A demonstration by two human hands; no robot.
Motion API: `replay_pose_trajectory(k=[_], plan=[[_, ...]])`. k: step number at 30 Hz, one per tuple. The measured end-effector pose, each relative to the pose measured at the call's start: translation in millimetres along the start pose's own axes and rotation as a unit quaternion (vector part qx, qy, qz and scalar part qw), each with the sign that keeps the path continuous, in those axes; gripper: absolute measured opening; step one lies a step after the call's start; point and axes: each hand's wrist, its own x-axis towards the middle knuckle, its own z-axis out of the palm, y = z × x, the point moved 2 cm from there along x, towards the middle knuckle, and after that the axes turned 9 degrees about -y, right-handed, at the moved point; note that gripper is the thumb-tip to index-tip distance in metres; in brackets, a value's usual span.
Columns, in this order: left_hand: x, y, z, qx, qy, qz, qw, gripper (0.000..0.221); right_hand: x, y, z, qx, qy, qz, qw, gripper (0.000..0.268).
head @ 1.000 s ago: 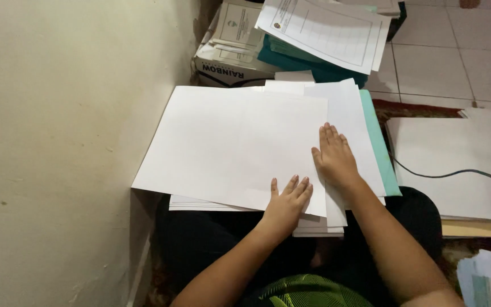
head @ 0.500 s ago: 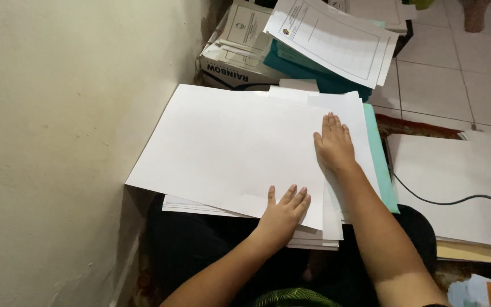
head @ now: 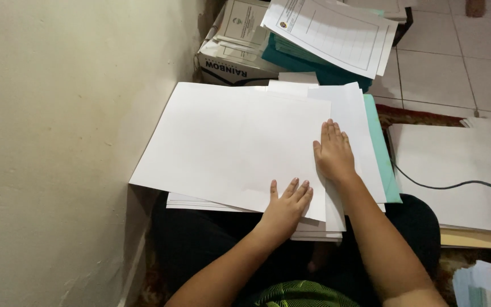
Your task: The person inspects a stack of printed paper sheets by hand, flipping through them one by one, then smoothing and aligning them back into a stack.
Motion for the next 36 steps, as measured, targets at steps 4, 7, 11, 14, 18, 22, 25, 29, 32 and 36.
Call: replay_pose_trajectory(k=[4,7,11,14,18,22,25,29,32,36], plan=[[-9.2,-1.3,-16.7,-0.035,0.038,-0.008,0.999,0.065,-8.1,26.9,14.6,0.069,-0.032,-0.017,0.997,0.067],[-23.8,-14.6,-38.1,-0.265,0.152,-0.002,0.952,0.055,-26.7,44.5,4.6,0.611,0.031,-0.026,0.79,0.054],[-76.8,-5.5,-121.5,-0.405,0.215,0.122,0.881,0.067,-57.6,37.9,-36.7,0.691,0.133,-0.038,0.709,0.044],[-107.1,-3.5,-149.9,-0.449,0.117,0.207,0.861,0.06,-71.5,34.0,-57.2,0.722,0.138,-0.105,0.67,0.053],[-128.0,-17.0,-161.9,-0.537,0.112,0.226,0.805,0.03,-74.7,46.0,-54.1,0.706,0.187,-0.148,0.667,0.044],[-101.0,-87.4,-106.8,-0.597,0.255,0.084,0.756,0.023,-84.4,53.6,-48.2,0.646,0.232,-0.11,0.719,0.027],[-72.7,-96.9,-135.9,-0.55,0.358,0.002,0.755,0.026,-87.0,51.1,-52.2,0.58,0.285,-0.079,0.759,0.016],[-25.0,-114.3,-132.6,-0.492,0.472,-0.114,0.722,0.028,-71.6,47.9,-37.8,0.398,0.286,0.03,0.871,0.018],[7.8,-139.7,-92.4,-0.399,0.449,-0.195,0.775,0.043,-59.9,68.3,-8.9,0.32,0.243,0.074,0.913,0.047],[9.2,-121.7,-88.3,-0.287,0.344,-0.264,0.854,0.069,-67.8,69.9,3.0,0.207,0.213,0.107,0.949,0.056]])
